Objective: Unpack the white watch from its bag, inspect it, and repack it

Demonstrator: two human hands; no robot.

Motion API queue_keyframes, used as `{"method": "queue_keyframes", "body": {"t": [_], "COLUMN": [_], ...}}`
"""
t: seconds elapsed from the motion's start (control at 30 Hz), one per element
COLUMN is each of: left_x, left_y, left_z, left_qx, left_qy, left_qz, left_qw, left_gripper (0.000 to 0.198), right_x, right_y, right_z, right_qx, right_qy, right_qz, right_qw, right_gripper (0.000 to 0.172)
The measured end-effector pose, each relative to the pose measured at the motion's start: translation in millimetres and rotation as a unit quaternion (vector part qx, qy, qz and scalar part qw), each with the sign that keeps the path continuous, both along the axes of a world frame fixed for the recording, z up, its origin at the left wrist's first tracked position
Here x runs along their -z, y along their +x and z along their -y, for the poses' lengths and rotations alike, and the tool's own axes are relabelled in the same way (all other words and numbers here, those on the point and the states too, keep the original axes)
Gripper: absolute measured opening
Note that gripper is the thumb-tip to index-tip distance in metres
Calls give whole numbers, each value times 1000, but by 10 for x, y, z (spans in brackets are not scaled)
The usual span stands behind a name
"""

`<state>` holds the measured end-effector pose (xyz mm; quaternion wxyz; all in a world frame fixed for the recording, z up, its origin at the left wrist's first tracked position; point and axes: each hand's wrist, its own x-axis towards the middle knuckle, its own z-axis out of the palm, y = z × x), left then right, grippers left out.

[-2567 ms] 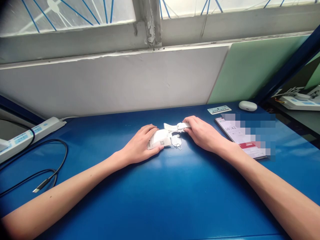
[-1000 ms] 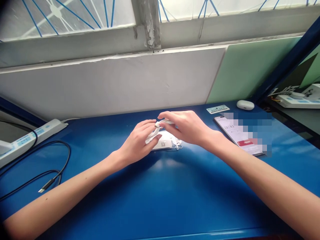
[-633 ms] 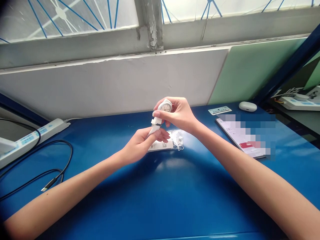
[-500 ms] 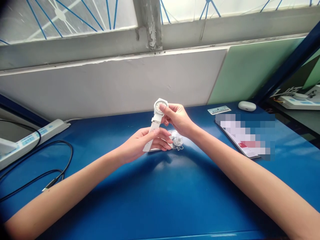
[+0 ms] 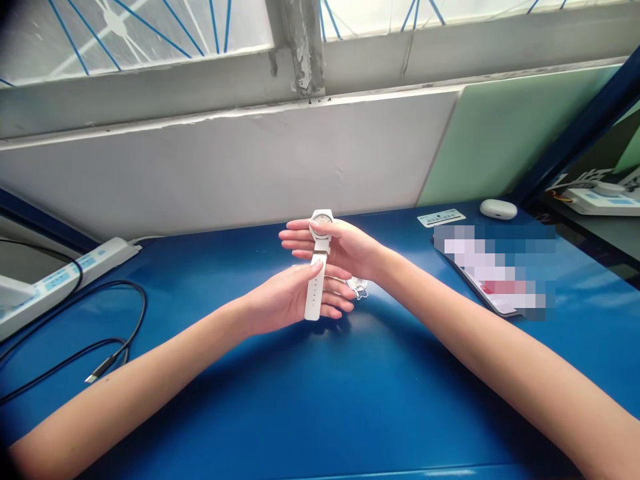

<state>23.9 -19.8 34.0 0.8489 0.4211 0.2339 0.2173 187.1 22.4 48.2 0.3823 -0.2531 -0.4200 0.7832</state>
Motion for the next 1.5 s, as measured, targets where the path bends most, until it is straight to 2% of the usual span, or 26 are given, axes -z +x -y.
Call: {"method": "queue_keyframes", "body": {"t": [0.1, 0.27, 0.5, 0.67, 0.9, 1.13, 1.5], "left_x": [24, 66, -3, 14, 93, 48, 46], "left_y": [16, 28, 62, 76, 54, 51, 87], "left_z": [13, 40, 116, 122, 66, 59, 75], "left_qx": [0, 16, -43, -51, -3, -40, -73], "left_qy": [-11, -34, -45, -56, -61, -59, -62], "left_qz": [5, 8, -18, -22, 23, -7, -26], "left_qw": [1000, 999, 998, 997, 998, 997, 995], "left_gripper": [37, 35, 34, 33, 34, 37, 35], "right_x": [-21, -26, -14, -5, -2, 26, -25], "right_y": [-9, -24, 13, 12, -4, -9, 5], "right_z": [-9, 3, -20, -19, -25, -51, -39], "right_qx": [12, -16, -36, -39, -31, 6, -17], "right_qy": [-6, -10, -5, -21, -36, -39, -41], "right_qz": [-5, -13, 1, -9, -13, -2, 0], "right_qw": [1000, 1000, 999, 999, 999, 999, 999], "right_gripper": [33, 40, 56, 58, 59, 57, 60]}}
